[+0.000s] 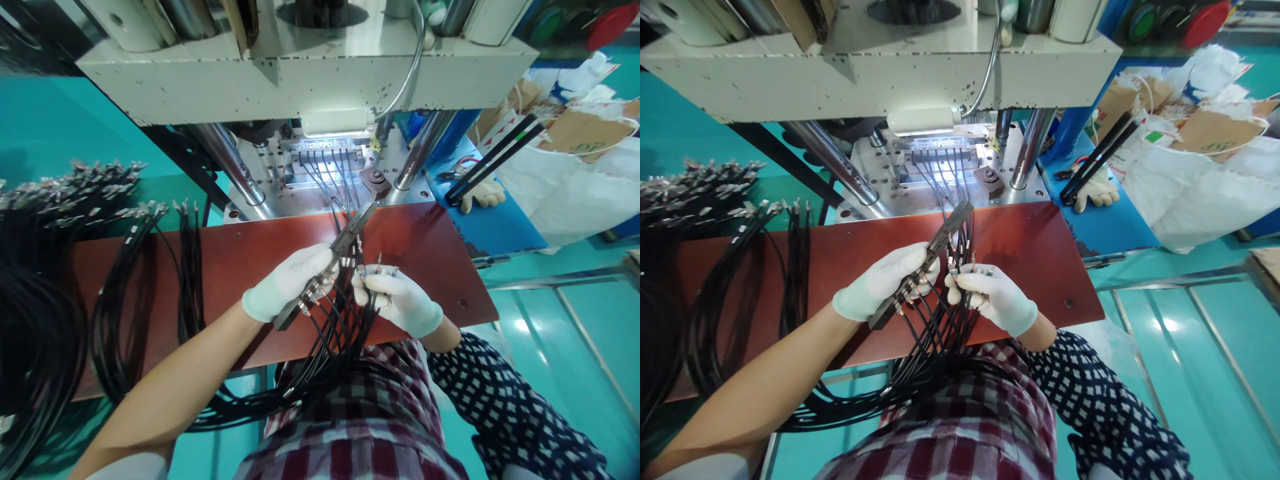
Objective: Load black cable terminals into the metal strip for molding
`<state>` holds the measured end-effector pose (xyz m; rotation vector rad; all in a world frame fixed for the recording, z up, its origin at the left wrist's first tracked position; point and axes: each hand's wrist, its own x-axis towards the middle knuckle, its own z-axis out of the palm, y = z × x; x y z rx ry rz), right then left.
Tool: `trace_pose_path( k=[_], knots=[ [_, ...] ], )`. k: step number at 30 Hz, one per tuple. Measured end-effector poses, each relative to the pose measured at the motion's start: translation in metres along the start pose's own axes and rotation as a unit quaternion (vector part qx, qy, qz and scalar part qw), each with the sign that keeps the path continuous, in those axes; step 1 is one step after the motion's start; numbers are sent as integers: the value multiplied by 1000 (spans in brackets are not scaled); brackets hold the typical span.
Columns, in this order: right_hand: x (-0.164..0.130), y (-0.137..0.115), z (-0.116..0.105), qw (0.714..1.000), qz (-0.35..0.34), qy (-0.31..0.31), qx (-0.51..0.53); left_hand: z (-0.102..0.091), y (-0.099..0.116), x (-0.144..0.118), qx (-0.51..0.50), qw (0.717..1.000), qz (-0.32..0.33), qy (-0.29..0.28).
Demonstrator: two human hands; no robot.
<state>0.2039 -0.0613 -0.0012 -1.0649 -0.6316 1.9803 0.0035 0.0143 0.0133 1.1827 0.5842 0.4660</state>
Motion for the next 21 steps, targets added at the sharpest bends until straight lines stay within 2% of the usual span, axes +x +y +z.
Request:
trace_pose_path(
  k=[3,5,6,8,10,12,18,21],
  knots=[
    [3,2,-2,999,27,-25,33,2,1,0,3,1000,-9,1],
    [3,0,1,999,27,-31,5,3,2,0,7,1000,-5,-3],
    [3,-2,5,999,14,-15,-28,3,2,1,10,1000,-3,-7],
    [2,-8,16,991,-39,58,-114,3,1,1,11,1000,4,-14],
    [2,-13,27,969,-98,140,-181,4,1,0,10,1000,8,-15],
    [3,-16,35,953,-128,176,-209,4,1,-1,11,1000,12,-10],
    [6,-15,36,950,-150,135,-237,5,2,-5,56,998,-1,-12],
    [5,-14,38,944,-160,142,-250,8,3,-6,138,990,26,16]
  ],
)
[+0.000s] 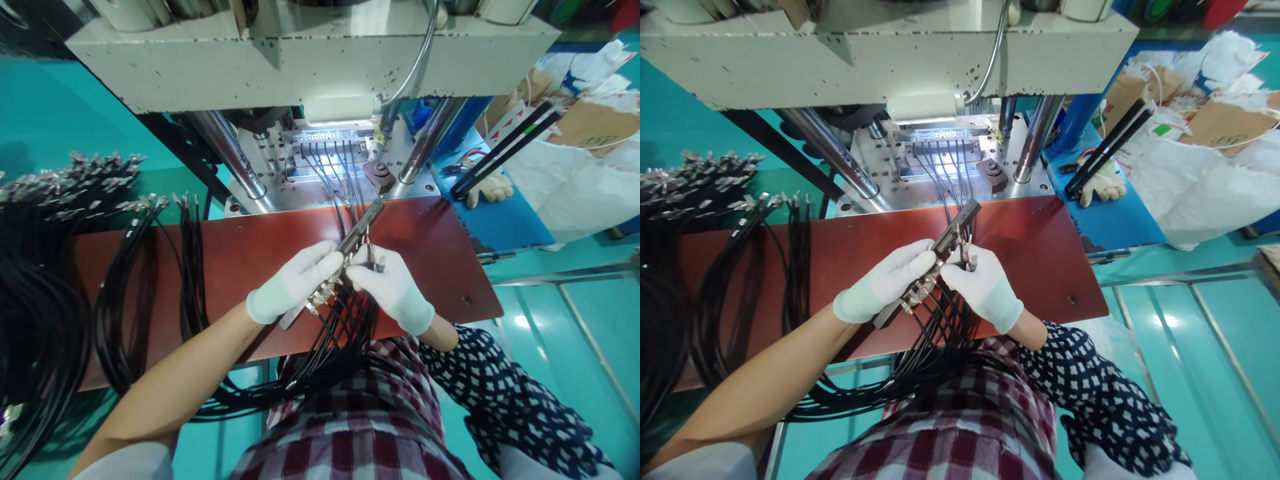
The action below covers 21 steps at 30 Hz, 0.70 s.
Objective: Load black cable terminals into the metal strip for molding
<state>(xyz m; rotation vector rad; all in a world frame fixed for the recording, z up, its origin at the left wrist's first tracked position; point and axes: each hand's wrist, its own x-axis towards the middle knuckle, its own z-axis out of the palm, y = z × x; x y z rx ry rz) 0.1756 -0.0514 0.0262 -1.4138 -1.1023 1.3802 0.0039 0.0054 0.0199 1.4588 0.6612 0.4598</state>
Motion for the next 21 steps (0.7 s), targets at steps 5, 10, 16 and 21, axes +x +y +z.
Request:
trace_pose_path(
  k=[5,10,16,21],
  knots=[
    [-3,-3,3,1000,-16,3,4,7,1,1,146,985,52,75],
    [-4,-6,-8,1000,-11,-21,15,6,-1,1,-28,1000,-5,7],
    [-6,-6,-11,999,7,-18,38,2,-5,1,-97,995,-24,-12],
    [-7,-4,-6,999,-2,-15,28,2,-1,1,-40,999,5,-25]
  ],
)
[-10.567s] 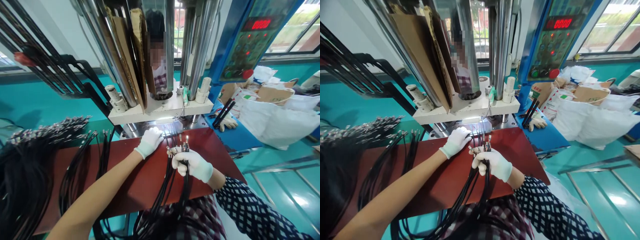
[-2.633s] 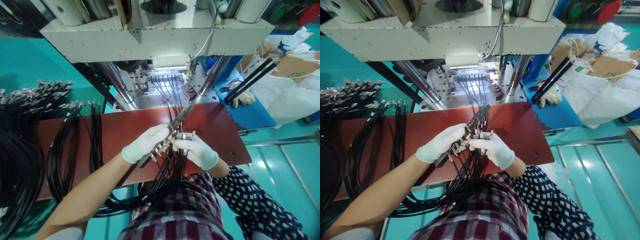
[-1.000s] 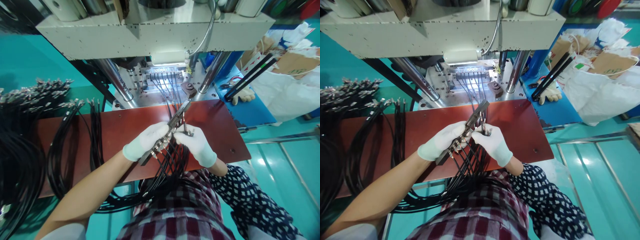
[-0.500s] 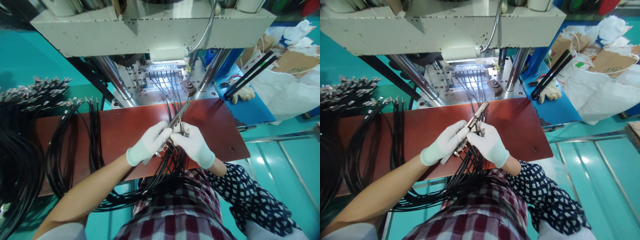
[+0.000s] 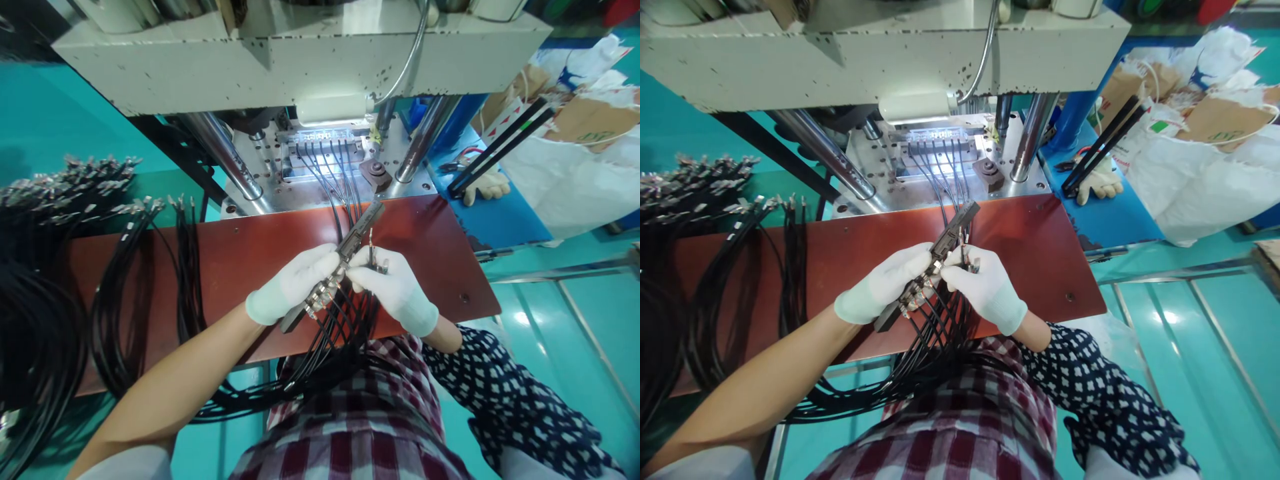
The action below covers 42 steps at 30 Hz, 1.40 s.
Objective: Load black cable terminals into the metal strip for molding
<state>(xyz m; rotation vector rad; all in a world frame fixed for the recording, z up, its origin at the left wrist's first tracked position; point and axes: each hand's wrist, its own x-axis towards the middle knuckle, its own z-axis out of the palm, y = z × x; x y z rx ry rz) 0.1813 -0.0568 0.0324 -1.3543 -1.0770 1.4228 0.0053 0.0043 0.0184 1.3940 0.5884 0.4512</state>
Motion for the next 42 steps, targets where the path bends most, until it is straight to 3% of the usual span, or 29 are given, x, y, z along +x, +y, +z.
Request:
trace_pose_path(
  k=[7,9,12,15,20,23,30,38,42],
  knots=[
    [1,11,1,1000,-14,12,-20,5,0,2,202,976,44,74],
    [1,11,0,999,-9,17,-30,5,1,1,192,979,24,70],
    [-2,9,-2,995,-17,88,-40,2,5,-1,119,991,-28,53],
    [-4,9,-5,990,-31,136,-6,-3,7,-1,64,996,-31,53],
    [-1,8,-13,996,11,56,66,-9,2,2,-9,1000,-8,13],
    [4,1,-15,999,32,12,35,-9,0,3,-51,998,-20,-8],
    [10,-4,-11,997,-38,4,-69,-10,2,2,-56,998,-22,-28],
    [5,-4,-12,985,-67,17,-155,-6,6,-1,169,985,-8,43],
    [5,-9,-13,990,-46,4,-132,-4,3,0,48,999,-15,0]
  ],
)
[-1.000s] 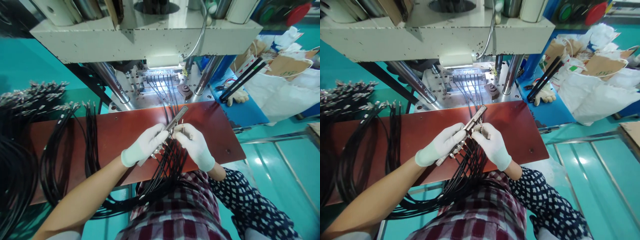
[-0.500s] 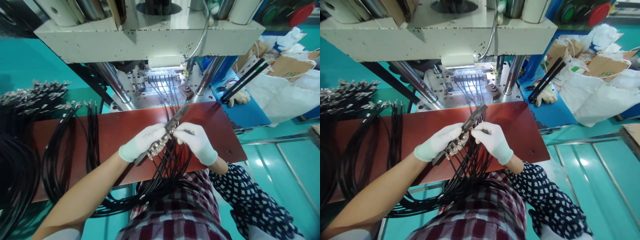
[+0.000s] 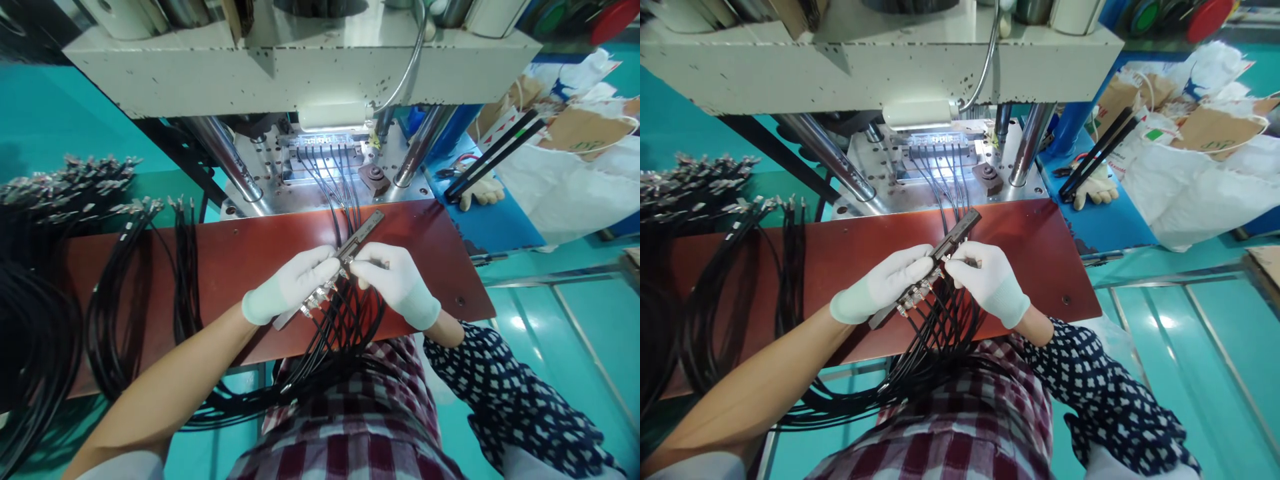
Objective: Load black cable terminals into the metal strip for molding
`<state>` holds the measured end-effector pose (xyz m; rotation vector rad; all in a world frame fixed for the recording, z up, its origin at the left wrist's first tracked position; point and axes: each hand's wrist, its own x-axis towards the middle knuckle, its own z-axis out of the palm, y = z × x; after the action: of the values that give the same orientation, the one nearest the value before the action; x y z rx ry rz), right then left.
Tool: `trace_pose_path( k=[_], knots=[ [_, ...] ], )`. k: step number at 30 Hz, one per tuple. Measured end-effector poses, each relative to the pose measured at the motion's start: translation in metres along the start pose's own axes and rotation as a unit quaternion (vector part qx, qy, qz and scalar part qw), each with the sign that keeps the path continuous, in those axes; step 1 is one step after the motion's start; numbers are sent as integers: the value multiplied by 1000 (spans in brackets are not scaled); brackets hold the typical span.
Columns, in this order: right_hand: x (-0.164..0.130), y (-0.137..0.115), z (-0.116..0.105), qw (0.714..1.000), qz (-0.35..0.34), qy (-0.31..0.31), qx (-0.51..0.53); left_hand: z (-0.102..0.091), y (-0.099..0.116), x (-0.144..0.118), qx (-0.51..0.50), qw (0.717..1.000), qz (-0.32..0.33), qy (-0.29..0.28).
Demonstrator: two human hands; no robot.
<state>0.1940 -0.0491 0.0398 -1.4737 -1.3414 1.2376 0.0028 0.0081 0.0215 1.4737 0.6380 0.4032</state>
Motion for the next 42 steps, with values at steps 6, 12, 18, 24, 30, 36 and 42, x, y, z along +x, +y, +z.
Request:
trace_pose_path(
  k=[6,12,18,24,30,36,42],
  knots=[
    [0,-5,-2,998,33,-9,49,4,-8,5,-141,988,-47,-48],
    [-1,2,-3,998,36,-12,42,5,-6,4,-52,998,-11,-31],
    [0,16,0,1000,10,0,7,7,-6,5,197,976,68,65],
    [-5,21,-13,987,84,-57,126,-1,-6,2,4,1000,-21,-7],
    [-15,34,-20,977,117,-64,168,-11,-5,1,-83,996,-12,-17],
    [-17,31,-16,970,148,-93,169,-18,-6,1,-146,988,-26,-33],
    [-19,32,-11,954,111,-95,262,-22,-5,0,-146,988,-50,-30]
  ],
)
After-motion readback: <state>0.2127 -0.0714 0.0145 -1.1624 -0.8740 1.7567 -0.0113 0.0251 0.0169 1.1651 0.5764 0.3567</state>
